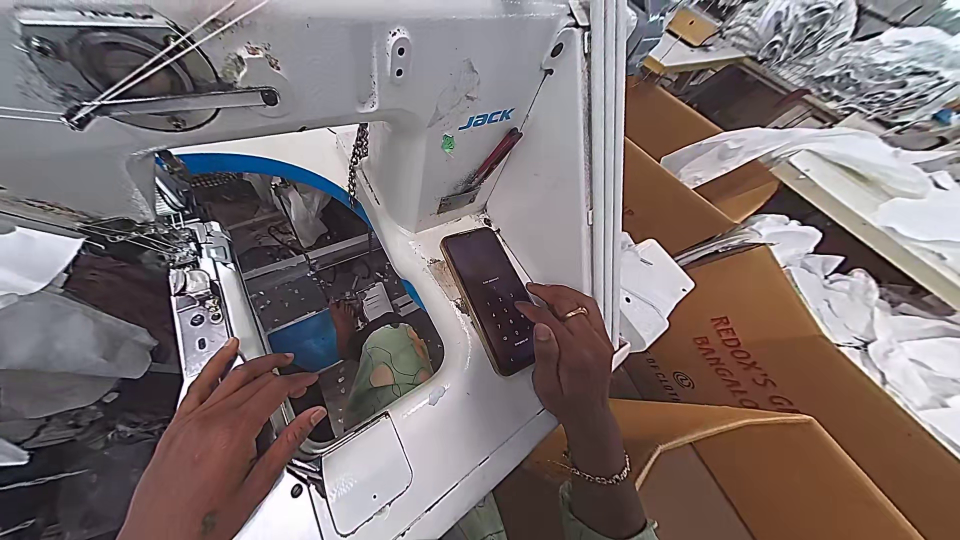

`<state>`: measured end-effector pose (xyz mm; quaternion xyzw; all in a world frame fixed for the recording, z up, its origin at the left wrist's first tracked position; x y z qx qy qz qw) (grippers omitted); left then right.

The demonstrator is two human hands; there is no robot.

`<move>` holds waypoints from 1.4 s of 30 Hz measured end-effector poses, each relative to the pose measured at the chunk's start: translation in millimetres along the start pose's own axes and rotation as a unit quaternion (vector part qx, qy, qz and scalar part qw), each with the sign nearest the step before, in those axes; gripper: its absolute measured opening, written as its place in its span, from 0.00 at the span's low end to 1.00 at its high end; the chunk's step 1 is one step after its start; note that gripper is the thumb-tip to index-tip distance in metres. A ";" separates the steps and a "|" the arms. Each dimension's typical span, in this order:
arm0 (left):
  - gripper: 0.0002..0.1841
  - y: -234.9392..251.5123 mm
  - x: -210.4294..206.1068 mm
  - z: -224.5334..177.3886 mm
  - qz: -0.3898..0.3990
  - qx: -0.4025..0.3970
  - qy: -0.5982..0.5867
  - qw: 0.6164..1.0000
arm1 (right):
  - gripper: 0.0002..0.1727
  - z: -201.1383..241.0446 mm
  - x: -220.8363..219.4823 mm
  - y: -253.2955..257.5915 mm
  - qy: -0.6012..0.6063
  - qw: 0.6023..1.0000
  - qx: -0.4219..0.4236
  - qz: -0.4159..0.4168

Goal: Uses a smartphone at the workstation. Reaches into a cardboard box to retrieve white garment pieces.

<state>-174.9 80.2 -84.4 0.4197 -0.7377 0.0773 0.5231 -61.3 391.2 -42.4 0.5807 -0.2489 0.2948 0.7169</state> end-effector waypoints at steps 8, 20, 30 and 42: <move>0.29 0.0 0.5 -0.5 -0.005 0.001 0.006 1.000 | 0.35 0.5 0.1 0.3 -0.004 1.000 -0.001 0.001; 0.29 0.0 0.8 -0.8 -0.011 0.000 0.006 1.000 | 0.36 0.6 6.6 -3.0 0.026 0.999 0.027 -0.035; 0.29 -0.5 0.1 0.5 -0.008 -0.003 0.004 1.000 | 0.35 -0.3 13.5 -5.5 0.036 0.996 0.029 -0.077; 0.29 -0.9 0.2 1.1 -0.001 -0.001 -0.003 1.000 | 0.31 0.4 12.6 -3.7 0.019 0.997 0.016 -0.078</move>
Point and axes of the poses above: each hand's wrist, its own y-axis towards the middle knuckle, its own x-axis out of the back of the hand, z = x × y, the point moved 6 cm from there along y, towards the middle knuckle, and after that the axes turned 1 degree about y, right-handed, at the moved point
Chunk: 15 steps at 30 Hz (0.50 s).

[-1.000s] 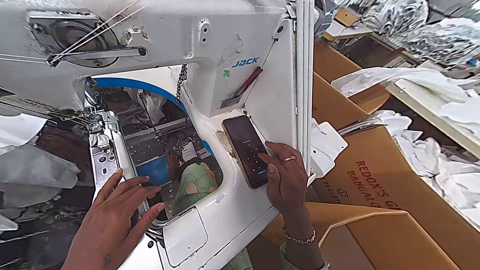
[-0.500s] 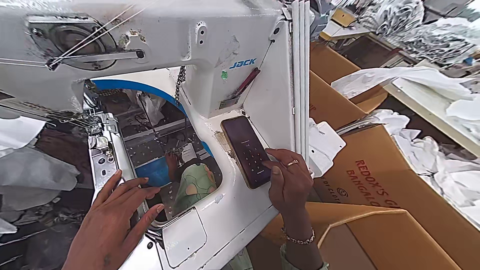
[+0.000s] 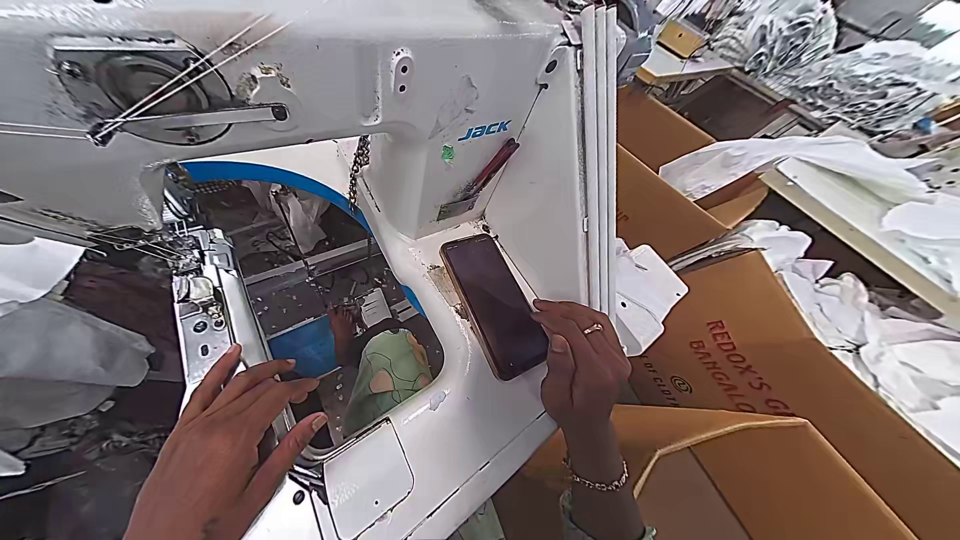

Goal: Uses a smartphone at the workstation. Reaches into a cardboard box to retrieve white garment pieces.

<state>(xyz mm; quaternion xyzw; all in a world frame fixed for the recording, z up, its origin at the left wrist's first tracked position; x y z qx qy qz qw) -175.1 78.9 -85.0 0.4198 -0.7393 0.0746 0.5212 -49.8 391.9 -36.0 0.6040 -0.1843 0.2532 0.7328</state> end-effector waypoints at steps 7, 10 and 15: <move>0.28 -0.2 -0.2 -0.1 -0.005 -0.002 0.001 1.000 | 0.35 2.3 -7.5 0.5 0.029 0.997 -0.023 0.067; 0.29 1.2 0.8 -1.4 -0.004 0.000 0.001 1.000 | 0.52 2.8 -18.6 -0.1 0.019 0.990 -0.030 0.135; 0.29 1.1 0.8 -1.8 0.002 0.003 0.000 1.000 | 0.49 5.7 -16.0 0.3 -0.001 0.994 -0.032 0.104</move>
Point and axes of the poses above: each hand's wrist, its own y-axis towards the middle knuckle, its own x-axis out of the back of the hand, z = x × y, the point moved 6 cm from there along y, towards the middle knuckle, and after that the axes turned 1 degree about y, right-handed, at the moved point
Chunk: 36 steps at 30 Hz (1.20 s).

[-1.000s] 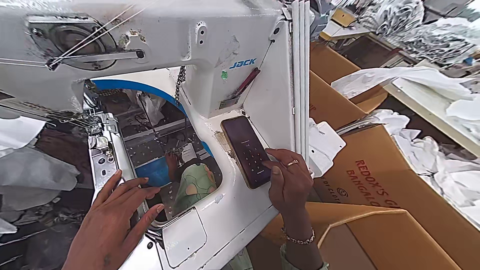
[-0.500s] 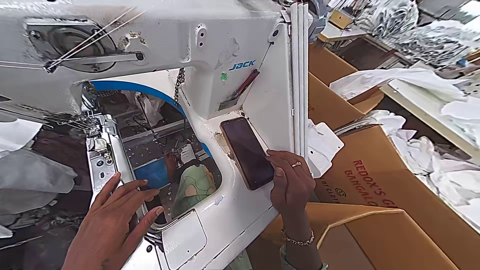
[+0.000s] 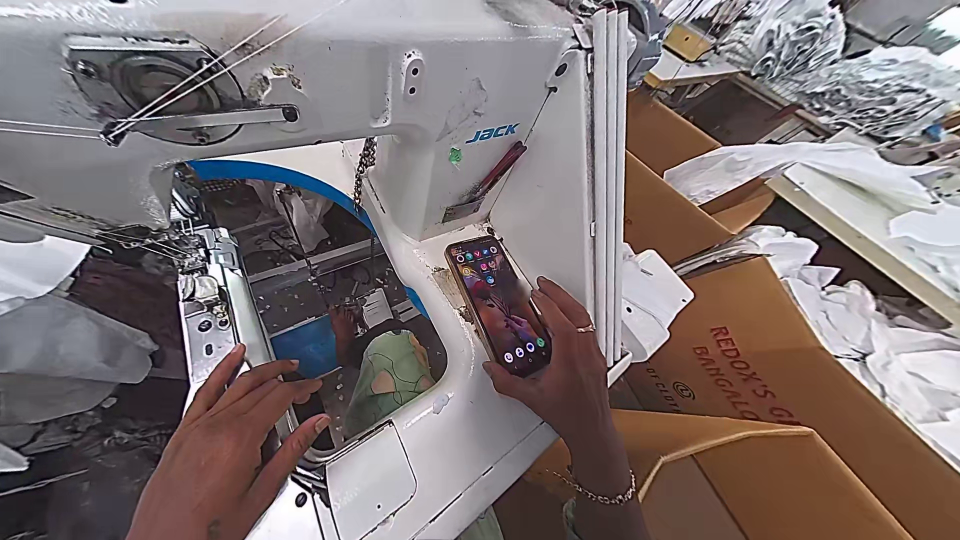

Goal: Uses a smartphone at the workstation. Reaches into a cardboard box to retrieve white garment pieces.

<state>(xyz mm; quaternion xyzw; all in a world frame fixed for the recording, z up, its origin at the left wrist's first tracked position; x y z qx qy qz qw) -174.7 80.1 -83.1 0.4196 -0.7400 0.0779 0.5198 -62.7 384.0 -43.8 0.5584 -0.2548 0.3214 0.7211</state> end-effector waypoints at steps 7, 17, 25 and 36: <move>0.29 0.2 -0.2 0.1 0.003 -0.001 -0.002 1.000 | 0.48 -3.2 -1.3 3.9 -0.033 0.999 -0.038 -0.007; 0.29 -1.2 -1.1 2.1 -0.006 0.000 0.002 1.000 | 0.55 -4.5 -6.7 6.4 -0.016 0.999 -0.024 0.042; 0.29 1.0 -1.8 3.2 -0.024 -0.012 0.013 1.000 | 0.55 -7.4 -33.3 50.7 0.077 0.980 0.004 0.184; 0.27 0.6 -1.5 3.0 -0.033 -0.010 0.007 0.999 | 0.37 -5.9 -10.4 27.7 0.089 0.996 -0.030 -0.002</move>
Point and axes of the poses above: each hand's wrist, its own y-axis towards the middle knuckle, its own x-axis out of the back of the hand, z = x × y, the point moved 6 cm from there along y, towards the middle knuckle, and after that the axes turned 1 degree about y, right-handed, at the moved point
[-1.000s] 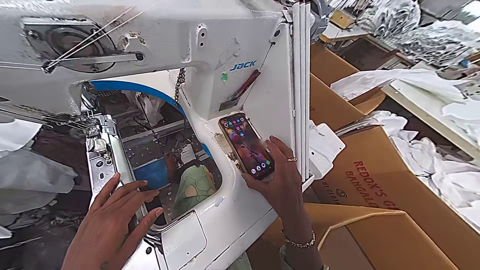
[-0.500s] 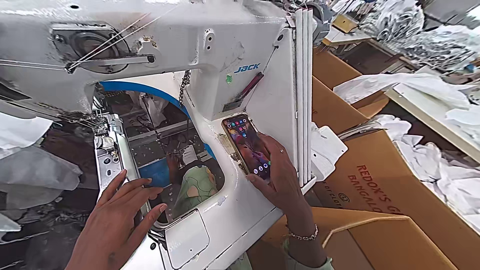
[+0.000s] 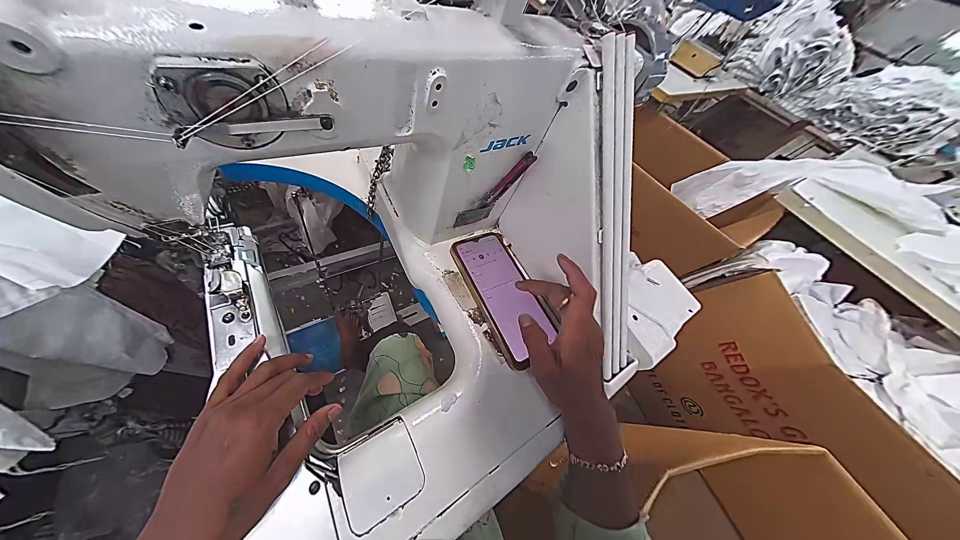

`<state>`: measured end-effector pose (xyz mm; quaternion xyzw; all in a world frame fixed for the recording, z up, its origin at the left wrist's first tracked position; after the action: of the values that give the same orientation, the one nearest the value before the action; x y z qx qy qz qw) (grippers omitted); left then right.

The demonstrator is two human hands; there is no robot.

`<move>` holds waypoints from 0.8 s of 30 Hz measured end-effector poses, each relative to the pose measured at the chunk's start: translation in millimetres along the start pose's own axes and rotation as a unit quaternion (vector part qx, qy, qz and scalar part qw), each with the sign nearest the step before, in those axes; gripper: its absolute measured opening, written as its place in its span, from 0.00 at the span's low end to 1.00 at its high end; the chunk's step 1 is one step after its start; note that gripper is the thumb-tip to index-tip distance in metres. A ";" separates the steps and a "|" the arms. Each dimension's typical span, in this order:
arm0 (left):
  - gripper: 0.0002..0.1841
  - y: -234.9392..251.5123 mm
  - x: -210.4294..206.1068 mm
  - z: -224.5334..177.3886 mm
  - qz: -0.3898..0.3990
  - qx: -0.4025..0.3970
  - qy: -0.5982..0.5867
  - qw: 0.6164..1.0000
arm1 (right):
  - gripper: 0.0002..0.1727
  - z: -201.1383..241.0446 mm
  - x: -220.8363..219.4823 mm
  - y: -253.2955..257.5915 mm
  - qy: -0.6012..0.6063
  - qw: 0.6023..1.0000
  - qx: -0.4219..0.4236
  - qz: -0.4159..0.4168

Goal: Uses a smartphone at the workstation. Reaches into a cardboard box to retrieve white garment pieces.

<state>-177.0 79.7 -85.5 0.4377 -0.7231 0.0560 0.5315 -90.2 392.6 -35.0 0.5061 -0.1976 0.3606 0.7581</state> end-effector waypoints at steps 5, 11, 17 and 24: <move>0.28 -0.9 0.4 -0.5 0.014 0.004 0.002 1.000 | 0.38 1.2 1.5 -13.2 0.000 0.999 0.001 -0.046; 0.28 -1.4 0.3 0.0 0.003 0.004 -0.003 1.000 | 0.35 0.5 -5.4 -9.7 0.001 1.000 0.008 -0.002; 0.28 -1.5 0.3 0.0 0.012 0.008 0.002 1.000 | 0.34 -0.4 -4.5 -11.0 -0.018 1.000 -0.013 0.002; 0.27 -1.5 0.4 -0.4 0.010 0.007 -0.009 1.000 | 0.31 -1.1 -3.2 -11.2 -0.036 0.999 -0.018 -0.006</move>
<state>-175.8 78.8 -85.6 0.4348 -0.7315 0.0621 0.5215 -84.1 389.9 -44.6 0.5064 -0.2276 0.3339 0.7617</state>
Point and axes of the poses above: each hand's wrist, its own y-axis towards the middle knuckle, its own x-axis out of the back of the hand, z = x × y, the point moved 6 cm from there along y, towards the middle knuckle, and after that the axes turned 1 degree about y, right-handed, at the moved point
